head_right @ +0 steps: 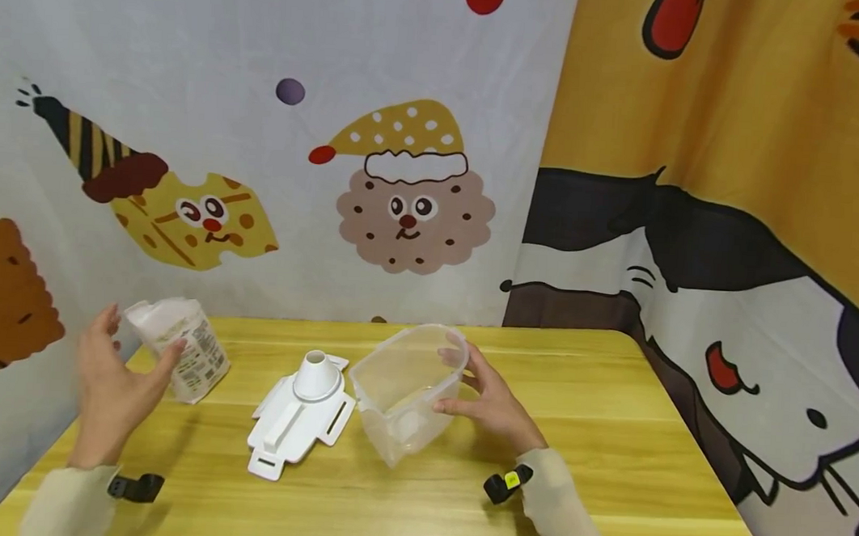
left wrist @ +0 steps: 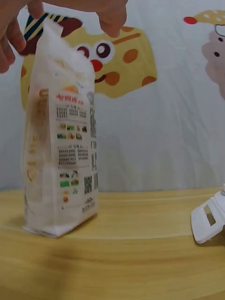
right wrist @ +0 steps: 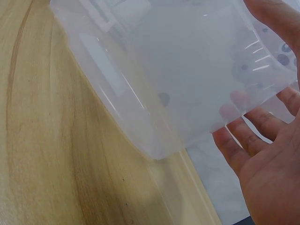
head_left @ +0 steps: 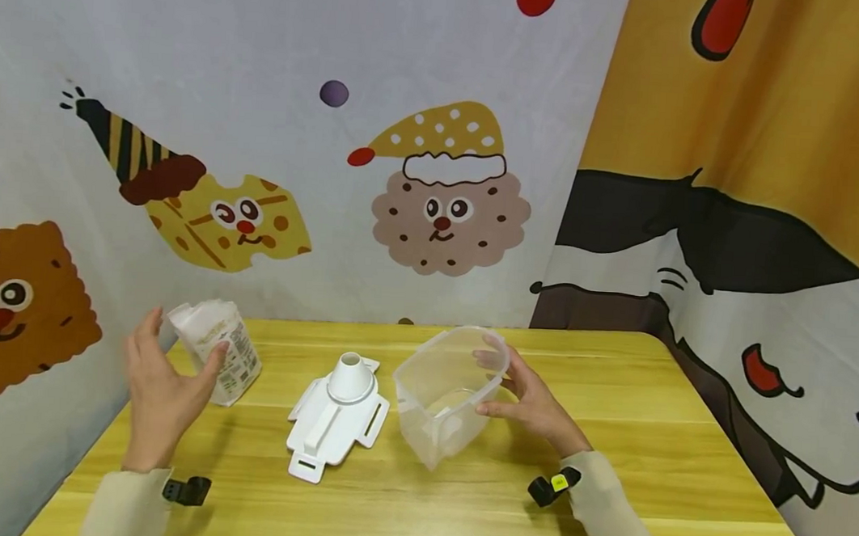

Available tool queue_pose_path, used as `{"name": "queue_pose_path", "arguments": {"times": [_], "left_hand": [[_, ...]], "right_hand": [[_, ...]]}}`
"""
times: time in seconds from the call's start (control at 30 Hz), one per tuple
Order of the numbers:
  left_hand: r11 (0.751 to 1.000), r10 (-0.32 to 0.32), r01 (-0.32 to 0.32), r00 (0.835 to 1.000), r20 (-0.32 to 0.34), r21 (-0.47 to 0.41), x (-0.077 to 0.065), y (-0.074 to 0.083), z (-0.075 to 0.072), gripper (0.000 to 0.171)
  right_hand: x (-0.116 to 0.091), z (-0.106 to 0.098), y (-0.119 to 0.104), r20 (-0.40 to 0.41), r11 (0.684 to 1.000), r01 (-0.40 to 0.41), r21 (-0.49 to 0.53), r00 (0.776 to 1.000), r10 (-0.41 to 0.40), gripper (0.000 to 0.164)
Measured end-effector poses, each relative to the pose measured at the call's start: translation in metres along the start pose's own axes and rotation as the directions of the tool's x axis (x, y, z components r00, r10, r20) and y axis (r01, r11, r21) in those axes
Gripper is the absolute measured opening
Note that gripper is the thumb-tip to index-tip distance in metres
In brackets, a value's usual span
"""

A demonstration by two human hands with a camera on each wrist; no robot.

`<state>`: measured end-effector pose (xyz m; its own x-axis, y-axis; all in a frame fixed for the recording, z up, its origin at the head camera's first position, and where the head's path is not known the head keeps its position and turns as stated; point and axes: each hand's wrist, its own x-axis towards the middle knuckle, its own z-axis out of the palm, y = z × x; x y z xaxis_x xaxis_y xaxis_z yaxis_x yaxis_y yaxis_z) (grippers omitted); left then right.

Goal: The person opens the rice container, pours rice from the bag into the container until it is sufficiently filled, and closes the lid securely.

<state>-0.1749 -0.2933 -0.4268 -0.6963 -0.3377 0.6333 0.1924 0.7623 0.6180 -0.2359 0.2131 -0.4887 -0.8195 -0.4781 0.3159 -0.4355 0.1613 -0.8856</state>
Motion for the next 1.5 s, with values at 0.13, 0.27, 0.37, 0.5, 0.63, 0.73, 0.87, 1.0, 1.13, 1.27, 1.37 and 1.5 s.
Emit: {"name": "queue_pose_path", "arguments": {"times": [0.13, 0.27, 0.37, 0.5, 0.63, 0.73, 0.87, 1.0, 1.13, 1.27, 1.37, 1.5], "left_hand": [[0.983, -0.177, 0.180, 0.980, 0.089, -0.026, 0.001, -0.007, 0.003, 0.100], [0.957, -0.277, 0.288, 0.943, 0.184, -0.036, 0.002, -0.017, 0.007, 0.104], [0.937, -0.328, 0.347, 0.911, 0.249, -0.037, 0.000, -0.026, 0.014, 0.105], [0.919, -0.367, 0.393, 0.882, 0.297, -0.034, -0.005, -0.038, 0.024, 0.102], [0.910, -0.384, 0.414, 0.855, 0.348, -0.013, -0.009, -0.049, 0.031, 0.090], [0.912, -0.381, 0.411, 0.842, 0.381, 0.005, -0.010, -0.055, 0.036, 0.081], [0.911, -0.384, 0.412, 0.840, 0.382, 0.011, -0.011, -0.058, 0.040, 0.073], [0.905, -0.397, 0.425, 0.834, 0.383, 0.012, -0.009, -0.060, 0.041, 0.075], [0.915, -0.378, 0.402, 0.847, 0.373, 0.013, -0.005, -0.062, 0.040, 0.074], [0.927, -0.355, 0.376, 0.864, 0.357, 0.011, -0.002, -0.062, 0.039, 0.070], [0.925, -0.361, 0.379, 0.865, 0.349, 0.017, -0.001, -0.061, 0.039, 0.069], [0.923, -0.371, 0.383, 0.866, 0.336, 0.033, -0.001, -0.061, 0.038, 0.066]], "right_hand": [[-0.002, 0.001, 0.000, 0.002, 1.000, 0.001, -0.010, 1.000, -0.001, 0.099], [-0.004, 0.001, -0.002, 0.002, 1.000, -0.013, -0.015, 1.000, 0.013, 0.099], [-0.005, 0.000, -0.001, 0.004, 1.000, -0.020, -0.020, 1.000, 0.020, 0.099], [-0.005, -0.002, 0.001, 0.005, 0.999, -0.026, -0.018, 1.000, 0.026, 0.099], [-0.004, -0.002, 0.002, 0.008, 0.999, -0.030, -0.010, 1.000, 0.030, 0.099], [-0.004, -0.002, 0.001, 0.010, 1.000, -0.022, -0.008, 1.000, 0.022, 0.099], [-0.004, -0.001, 0.000, 0.010, 1.000, -0.006, -0.005, 1.000, 0.006, 0.099], [-0.003, -0.001, 0.000, 0.007, 1.000, -0.014, -0.010, 1.000, 0.014, 0.099], [-0.002, -0.001, 0.000, 0.002, 1.000, -0.026, -0.009, 1.000, 0.026, 0.099], [-0.001, -0.001, -0.001, -0.001, 1.000, -0.014, 0.001, 1.000, 0.014, 0.100], [-0.001, -0.001, -0.002, -0.002, 1.000, -0.006, 0.008, 1.000, 0.006, 0.100], [-0.001, 0.000, -0.001, -0.003, 1.000, -0.006, 0.015, 1.000, 0.006, 0.099]]}}
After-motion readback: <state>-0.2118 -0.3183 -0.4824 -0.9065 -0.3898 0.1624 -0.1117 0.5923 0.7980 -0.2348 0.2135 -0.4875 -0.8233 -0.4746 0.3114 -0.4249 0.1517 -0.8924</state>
